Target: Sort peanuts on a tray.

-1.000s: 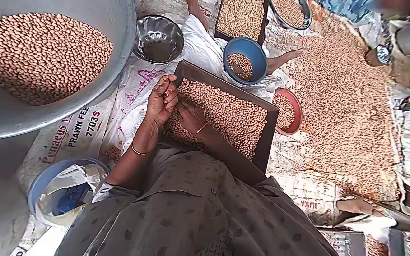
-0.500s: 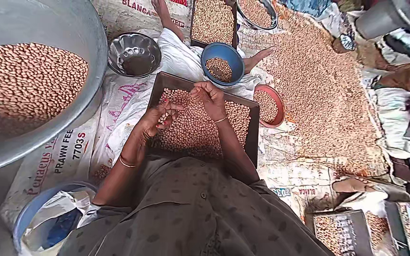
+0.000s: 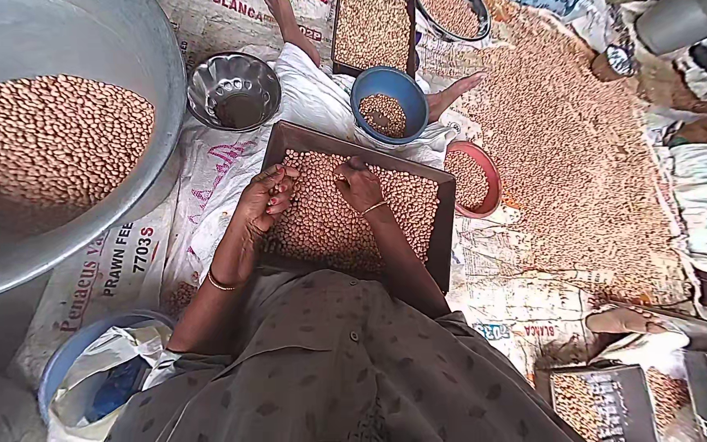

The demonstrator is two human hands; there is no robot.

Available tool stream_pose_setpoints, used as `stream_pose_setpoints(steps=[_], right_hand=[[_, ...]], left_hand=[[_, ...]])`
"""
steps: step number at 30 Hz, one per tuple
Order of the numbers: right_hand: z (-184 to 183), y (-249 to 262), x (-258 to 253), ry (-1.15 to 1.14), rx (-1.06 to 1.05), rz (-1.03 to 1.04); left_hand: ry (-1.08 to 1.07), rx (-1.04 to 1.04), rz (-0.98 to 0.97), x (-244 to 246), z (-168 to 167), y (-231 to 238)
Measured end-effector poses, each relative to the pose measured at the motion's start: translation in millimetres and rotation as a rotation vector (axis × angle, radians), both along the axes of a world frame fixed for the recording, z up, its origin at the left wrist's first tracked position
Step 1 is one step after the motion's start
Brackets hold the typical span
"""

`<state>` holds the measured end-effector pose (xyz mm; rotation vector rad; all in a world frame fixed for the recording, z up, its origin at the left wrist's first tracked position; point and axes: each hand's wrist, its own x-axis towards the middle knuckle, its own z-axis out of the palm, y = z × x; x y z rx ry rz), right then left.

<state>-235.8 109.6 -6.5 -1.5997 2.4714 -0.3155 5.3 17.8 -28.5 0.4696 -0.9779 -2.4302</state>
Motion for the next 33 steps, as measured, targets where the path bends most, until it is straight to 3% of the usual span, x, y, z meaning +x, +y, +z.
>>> stream_pose_setpoints(steps=[3, 6, 10, 12, 15, 18, 21, 26, 29, 33], right_hand=[[-2.1, 0.5, 0.8, 0.015, -0.028, 0.013], [-4.0, -0.6, 5.1, 0.055, -0.016, -0.001], [-13.0, -1.0, 2.7, 0.039, -0.095, 0.000], [-12.7, 1.3, -1.5, -0.042, -0.184, -0.006], [2.8, 1.9, 4.5, -0.294, -0.479, 0.071], [26.0, -5.4, 35.8, -0.570, -0.580, 0.253], [18.1, -16.5, 42.0, -0.518, -0.561, 0.234], [-0.2, -6.4, 27.6, -0.586, -0.308, 0.160], [-13.9, -5.0, 30.5, -0.359, -0.228, 0.239], [-4.7, -8.6, 51.8, -0.110, -0.008, 0.250]], left_hand=[[-0.069, 0.012, 0.013, -0.3, 7.9, 2.2], [0.054, -0.014, -0.020, -2.4, -14.4, -5.2], [0.062, -0.016, -0.015, -3.1, -17.4, -4.9], [0.026, -0.019, -0.010, -0.9, -9.9, -0.8], [-0.192, -0.066, -0.005, 4.9, 29.5, 15.1], [-0.217, -0.065, -0.128, -11.6, 6.8, -3.6], [-0.172, -0.005, -0.104, -29.7, 15.4, -18.6], [0.095, 0.102, 0.046, -26.8, 10.9, -19.8], [0.188, 0.106, 0.045, -31.2, 14.7, -21.7], [0.207, 0.112, 0.085, -29.2, 17.7, -20.8]])
